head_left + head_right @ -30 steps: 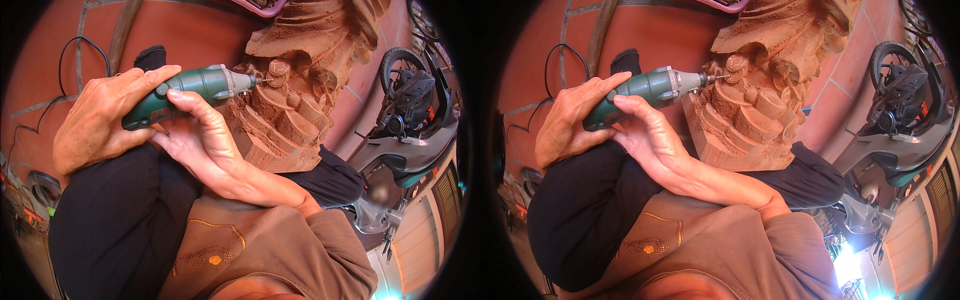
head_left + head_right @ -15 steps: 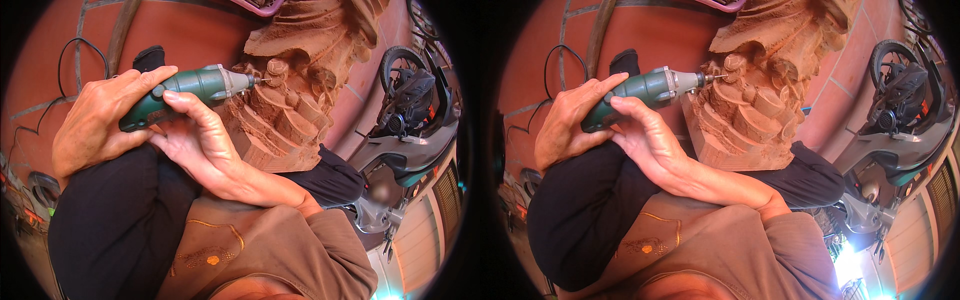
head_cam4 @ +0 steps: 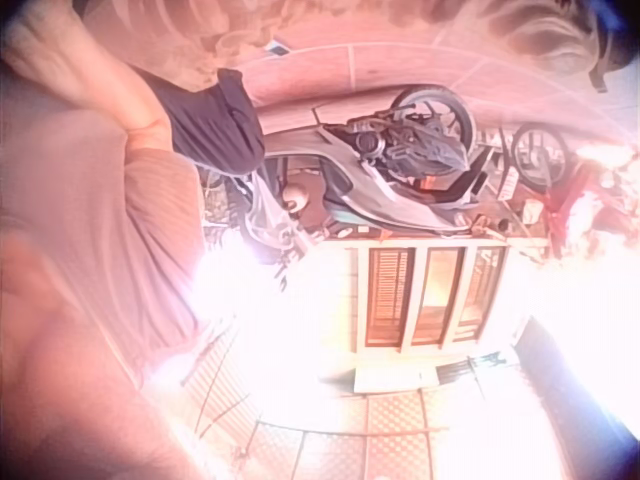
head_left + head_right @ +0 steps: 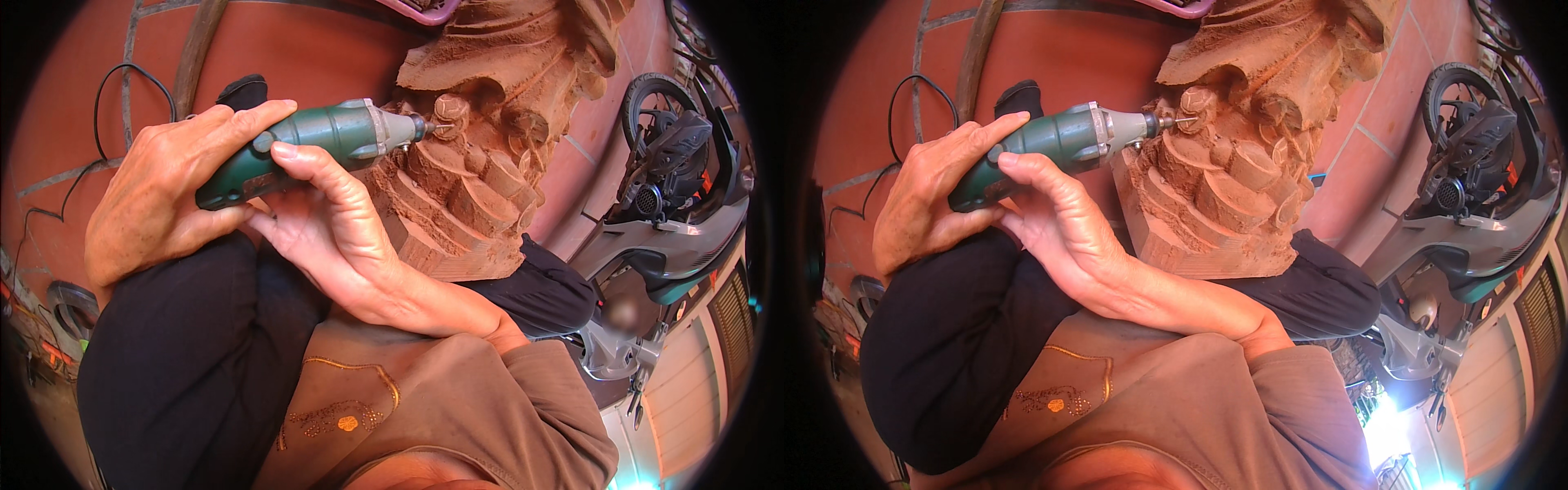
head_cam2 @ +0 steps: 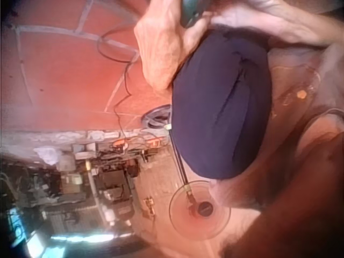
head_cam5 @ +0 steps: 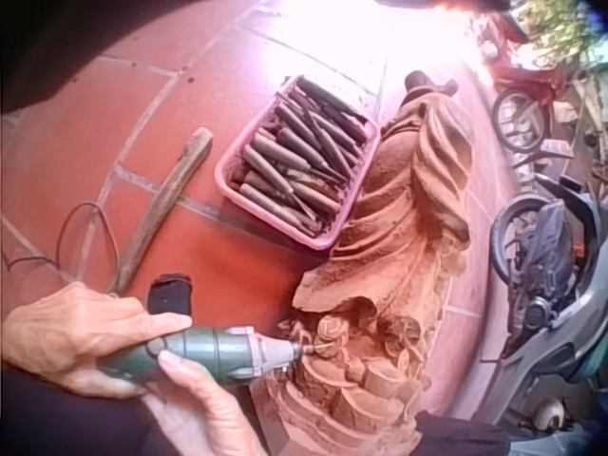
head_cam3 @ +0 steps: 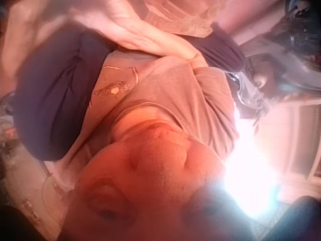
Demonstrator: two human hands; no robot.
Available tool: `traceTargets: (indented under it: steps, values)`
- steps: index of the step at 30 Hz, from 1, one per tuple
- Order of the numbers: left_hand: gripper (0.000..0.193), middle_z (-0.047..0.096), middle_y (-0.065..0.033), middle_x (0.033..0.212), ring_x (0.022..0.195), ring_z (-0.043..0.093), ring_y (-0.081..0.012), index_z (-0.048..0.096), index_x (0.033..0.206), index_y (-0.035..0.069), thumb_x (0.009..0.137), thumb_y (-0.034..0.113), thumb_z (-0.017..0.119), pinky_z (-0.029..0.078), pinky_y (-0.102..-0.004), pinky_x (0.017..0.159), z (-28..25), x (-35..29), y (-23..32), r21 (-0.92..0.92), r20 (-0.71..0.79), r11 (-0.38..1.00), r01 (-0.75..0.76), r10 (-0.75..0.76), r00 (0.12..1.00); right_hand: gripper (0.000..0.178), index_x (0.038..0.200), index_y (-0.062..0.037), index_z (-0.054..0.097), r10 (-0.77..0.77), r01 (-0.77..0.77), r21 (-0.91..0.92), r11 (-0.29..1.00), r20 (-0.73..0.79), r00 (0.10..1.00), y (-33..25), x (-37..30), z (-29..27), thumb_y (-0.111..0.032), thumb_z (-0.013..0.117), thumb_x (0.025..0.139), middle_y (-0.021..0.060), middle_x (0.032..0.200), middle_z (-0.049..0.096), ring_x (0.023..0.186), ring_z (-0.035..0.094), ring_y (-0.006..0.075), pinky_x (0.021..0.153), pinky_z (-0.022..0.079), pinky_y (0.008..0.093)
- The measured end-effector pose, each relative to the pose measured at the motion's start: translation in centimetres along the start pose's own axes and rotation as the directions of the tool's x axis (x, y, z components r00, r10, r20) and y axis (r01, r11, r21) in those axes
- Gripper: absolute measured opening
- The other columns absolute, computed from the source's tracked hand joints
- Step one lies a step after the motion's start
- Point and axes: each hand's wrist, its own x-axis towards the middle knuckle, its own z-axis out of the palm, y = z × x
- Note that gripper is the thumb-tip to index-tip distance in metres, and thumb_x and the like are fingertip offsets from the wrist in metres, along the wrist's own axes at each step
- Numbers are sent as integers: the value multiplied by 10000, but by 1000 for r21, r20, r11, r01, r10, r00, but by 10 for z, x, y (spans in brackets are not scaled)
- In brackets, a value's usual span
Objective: The person uses a green rotary tool to carve details into a wooden sculpture, focusing on layered sections. They hold the tool with both hands and adjust the angle to refine the surface, then set the tool down and reach for a chisel from a nearby tray.
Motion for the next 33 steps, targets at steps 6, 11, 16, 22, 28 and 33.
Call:
traceTargets:
  steps: [6, 11, 16, 22, 28, 33]
  values:
    - [779, 649, -139, 958, 847, 660, -340, 549, 1380, 63, 626, 50, 745, 513, -417, 707, -2, -1, 2, 21, -7, 1000, -4, 5, 1000, 411, 1222, -100, 545, 12, -12, -7, 1000, -2, 1000, -1, 0, 1, -224, 743, 884, 28, 1196, 607, 1158, 556, 164, 1062, 393, 369]
    - [769, 661, -144, 989, 872, 667, -345, 550, 1383, 69, 643, 65, 756, 521, -419, 718, -2, 0, 0, 25, 20, 1000, 5, -5, 1000, 424, 1231, -88, 537, 3, -3, 0, 1000, -1, 1000, 1, 2, -1, -224, 742, 886, 36, 1204, 606, 1172, 555, 170, 1067, 393, 369]
    - [764, 669, -149, 1015, 894, 670, -348, 547, 1385, 69, 652, 75, 760, 527, -427, 730, -3, -6, 1, 16, 17, 1000, 23, -24, 1000, 421, 1237, -77, 532, 20, -20, 4, 1000, 5, 1000, 4, 1, -1, -216, 733, 894, 41, 1217, 599, 1187, 551, 174, 1098, 384, 378]
    - [768, 669, -152, 1023, 895, 668, -349, 542, 1391, 68, 655, 80, 762, 524, -432, 732, -4, -6, -1, 10, 48, 999, 37, -38, 998, 410, 1231, -78, 542, 17, -17, 1, 1000, -9, 1000, 5, 0, -3, -213, 733, 895, 41, 1223, 596, 1195, 548, 177, 1107, 382, 380]
    - [778, 669, -147, 1045, 888, 666, -350, 537, 1399, 74, 654, 89, 764, 519, -423, 725, -4, -8, 0, 45, 54, 998, 39, -42, 998, 410, 1230, -75, 546, 18, -18, 10, 1000, -3, 1000, 7, 1, -2, -216, 736, 895, 43, 1217, 598, 1194, 545, 180, 1105, 384, 383]
    - [781, 668, -149, 1035, 873, 662, -349, 541, 1396, 79, 648, 77, 762, 517, -422, 717, -5, -9, 2, 63, 54, 996, 67, -70, 996, 285, 1164, -103, 586, 22, -21, 62, 998, -9, 1000, 6, 1, -2, -149, 707, 910, 51, 1162, 646, 1137, 587, 198, 1073, 418, 409]
